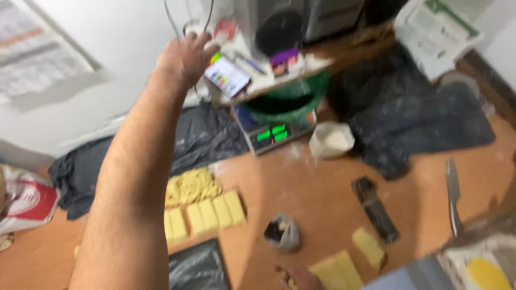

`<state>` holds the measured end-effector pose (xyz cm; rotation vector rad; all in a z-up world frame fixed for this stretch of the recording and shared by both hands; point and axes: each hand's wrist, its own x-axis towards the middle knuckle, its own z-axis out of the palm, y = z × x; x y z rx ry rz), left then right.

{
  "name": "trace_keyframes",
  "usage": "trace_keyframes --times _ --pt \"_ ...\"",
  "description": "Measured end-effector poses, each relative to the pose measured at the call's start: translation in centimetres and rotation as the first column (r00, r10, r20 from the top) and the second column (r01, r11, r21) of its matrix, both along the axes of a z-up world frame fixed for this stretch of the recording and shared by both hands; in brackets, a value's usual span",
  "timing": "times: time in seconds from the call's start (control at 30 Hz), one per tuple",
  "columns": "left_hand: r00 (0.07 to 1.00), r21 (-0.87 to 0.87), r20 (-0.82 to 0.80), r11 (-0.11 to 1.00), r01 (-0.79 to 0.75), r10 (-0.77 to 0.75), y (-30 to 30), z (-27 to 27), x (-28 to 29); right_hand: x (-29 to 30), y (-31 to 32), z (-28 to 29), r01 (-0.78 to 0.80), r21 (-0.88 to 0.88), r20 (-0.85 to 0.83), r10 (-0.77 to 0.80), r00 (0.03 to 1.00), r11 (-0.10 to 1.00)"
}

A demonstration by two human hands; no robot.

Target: The recorder is folding dough into shapes and arranging them onto a greased baking tray.

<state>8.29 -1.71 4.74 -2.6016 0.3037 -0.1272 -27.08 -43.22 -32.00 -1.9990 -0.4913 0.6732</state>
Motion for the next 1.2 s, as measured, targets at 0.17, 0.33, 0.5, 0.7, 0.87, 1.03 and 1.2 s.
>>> trace_keyframes --times 0.17,0.33,0.5,0.7,0.87,1.03,1.2 --pt "0.961 0.182 -0.190 0.969 -0.165 0.199 -1.5 1.4 2.7 4.5 -0.9 0.7 0.003 0.148 -0.131 0.017 0.991 0.989" --pt "0.949 0.267 -0.235 0.953 -0.146 0.211 -1.7 1.2 3.3 6.8 -0.4 0.6 0.046 0.102 -0.184 -0.027 0.983 0.994" --pt "0.955 0.251 -0.199 0.953 -0.168 0.221 -0.8 0.9 3.2 7.5 0.5 1.0 -0.016 0.093 -0.203 0.034 0.979 0.996" --pt "0.953 0.249 -0.214 0.956 -0.158 0.213 -2.2 1.5 2.5 6.6 0.6 0.6 0.017 0.121 -0.163 0.003 0.987 0.993" --pt "0.954 0.222 -0.209 0.960 -0.169 0.216 -2.1 1.6 2.5 6.6 0.6 0.0 0.029 0.081 -0.207 -0.012 0.978 0.996" --pt "0.953 0.244 -0.216 0.957 -0.158 0.212 -2.4 1.4 2.9 6.6 0.6 0.5 0.005 0.069 -0.203 0.009 0.979 0.998" --pt "0.966 0.184 -0.194 0.974 -0.136 0.171 -1.8 1.0 3.2 6.7 1.2 0.2 0.006 0.092 -0.198 0.013 0.980 0.996"
